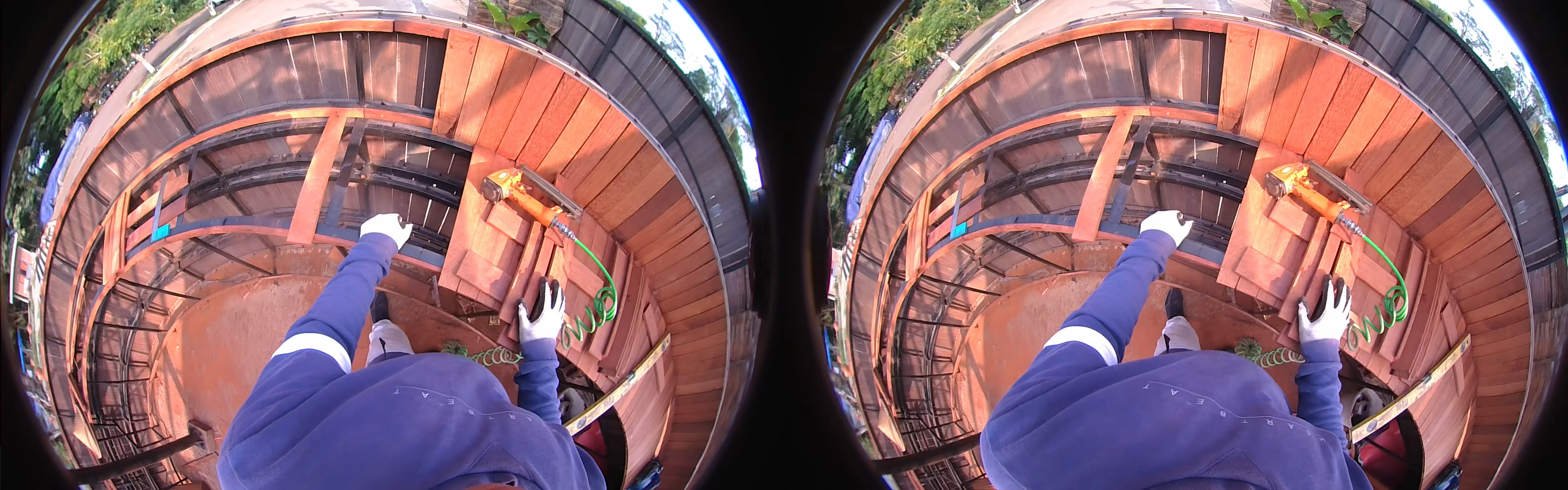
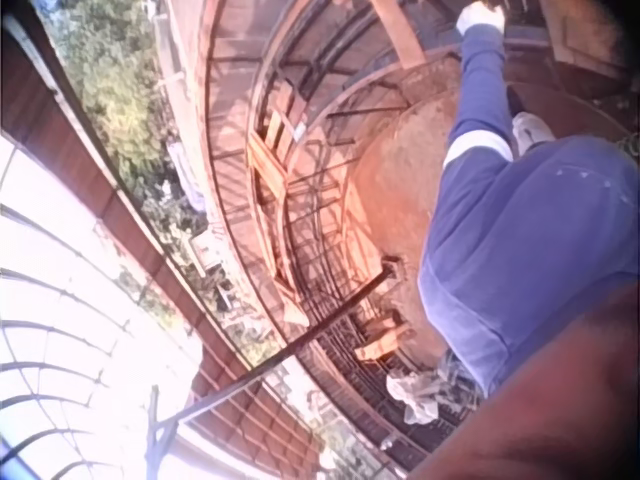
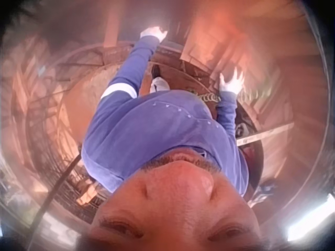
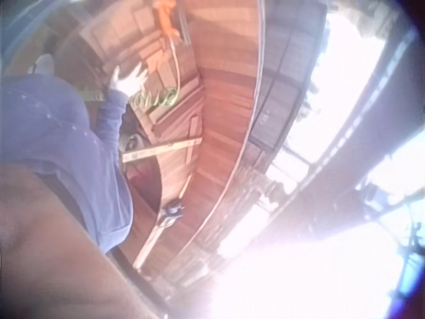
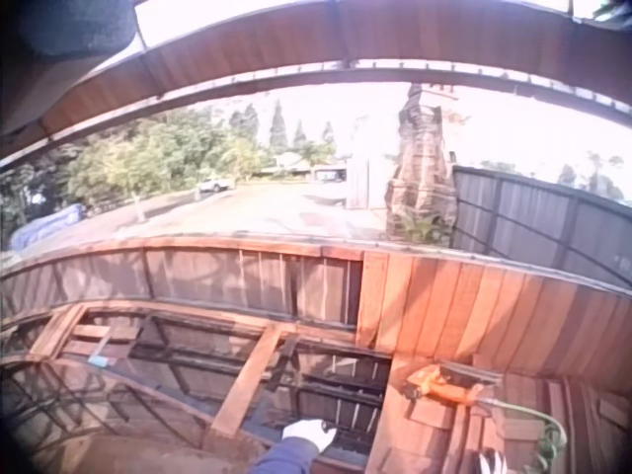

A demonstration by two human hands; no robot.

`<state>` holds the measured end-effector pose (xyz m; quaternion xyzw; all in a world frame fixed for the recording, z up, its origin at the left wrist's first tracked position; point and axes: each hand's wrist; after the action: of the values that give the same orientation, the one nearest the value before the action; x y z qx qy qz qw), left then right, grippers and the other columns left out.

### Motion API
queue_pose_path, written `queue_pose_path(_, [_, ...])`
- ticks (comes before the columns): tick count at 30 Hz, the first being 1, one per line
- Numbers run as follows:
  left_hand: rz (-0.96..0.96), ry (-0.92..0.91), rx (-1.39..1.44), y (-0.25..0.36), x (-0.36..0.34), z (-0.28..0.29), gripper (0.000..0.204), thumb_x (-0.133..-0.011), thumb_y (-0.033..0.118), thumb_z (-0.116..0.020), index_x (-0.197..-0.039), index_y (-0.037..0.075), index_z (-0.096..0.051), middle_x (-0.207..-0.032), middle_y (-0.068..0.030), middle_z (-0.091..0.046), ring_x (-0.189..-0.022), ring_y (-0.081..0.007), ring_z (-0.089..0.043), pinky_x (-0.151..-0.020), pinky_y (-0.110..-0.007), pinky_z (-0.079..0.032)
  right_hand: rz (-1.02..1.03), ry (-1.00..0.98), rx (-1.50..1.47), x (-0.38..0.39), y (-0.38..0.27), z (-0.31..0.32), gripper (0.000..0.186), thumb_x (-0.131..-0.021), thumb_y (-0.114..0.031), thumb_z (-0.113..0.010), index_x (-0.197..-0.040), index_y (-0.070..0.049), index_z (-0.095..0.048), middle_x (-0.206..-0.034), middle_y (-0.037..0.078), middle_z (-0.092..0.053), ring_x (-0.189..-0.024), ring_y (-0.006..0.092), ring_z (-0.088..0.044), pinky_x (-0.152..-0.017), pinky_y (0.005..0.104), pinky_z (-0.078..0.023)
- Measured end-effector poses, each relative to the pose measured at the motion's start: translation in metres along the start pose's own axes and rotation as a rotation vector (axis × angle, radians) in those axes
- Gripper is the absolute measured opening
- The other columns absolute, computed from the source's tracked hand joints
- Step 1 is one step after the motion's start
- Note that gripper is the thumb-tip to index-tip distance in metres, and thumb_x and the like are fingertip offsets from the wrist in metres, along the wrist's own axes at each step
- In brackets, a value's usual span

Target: The person installs wooden planks onto a curved wooden structure. They use a spirit level to check alignment and a nail gun to secure the planks in place.

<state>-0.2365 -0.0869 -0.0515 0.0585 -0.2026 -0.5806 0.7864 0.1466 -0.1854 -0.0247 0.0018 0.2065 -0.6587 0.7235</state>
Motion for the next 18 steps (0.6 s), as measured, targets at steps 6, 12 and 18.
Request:
queue_pose_path(6, [-0.011,0.007,0.0,-0.0023,-0.0013,-0.0034,0.041,-0.088,0.048,-0.054,-0.1,0.012,-0.071,-0.099,-0.0139,-0.07,-0.095,-0.0329,-0.066,-0.085,-0.042,-0.052,0.009,0.019,-0.003,0.0015,0.001,-0.0005,0.074,-0.076,-0.032,-0.074,-0.142,-0.016,-0.044,-0.142,0.02,-0.042,-0.131,0.0432,-0.036,-0.109,0.0524,-0.032])
queue_pose_path(12, [-0.009,0.011,0.007,-0.0037,-0.0027,-0.0051,0.041,-0.088,0.047,-0.055,-0.099,0.012,-0.072,-0.099,-0.0143,-0.07,-0.095,-0.0329,-0.066,-0.084,-0.042,-0.052,0.011,0.015,0.012,0.0006,0.0031,-0.0028,0.073,-0.077,-0.032,-0.073,-0.142,-0.016,-0.044,-0.143,0.02,-0.041,-0.132,0.0426,-0.036,-0.109,0.0524,-0.031])
queue_pose_path(18, [-0.004,0.039,0.008,-0.0046,-0.0036,-0.0079,0.042,-0.088,0.048,-0.055,-0.098,0.012,-0.072,-0.099,-0.0141,-0.07,-0.096,-0.0327,-0.065,-0.084,-0.042,-0.052,0.004,0.012,-0.012,0.0002,-0.0011,0.001,0.073,-0.077,-0.033,-0.072,-0.142,-0.016,-0.044,-0.144,0.019,-0.04,-0.132,0.0422,-0.035,-0.108,0.053,-0.032])
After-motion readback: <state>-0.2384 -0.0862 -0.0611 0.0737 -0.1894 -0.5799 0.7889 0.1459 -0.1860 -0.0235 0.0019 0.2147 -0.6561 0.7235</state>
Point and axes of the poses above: each hand's wrist, its own x-axis away from the middle knuckle, its own z-axis out of the back of the hand, y = z × x
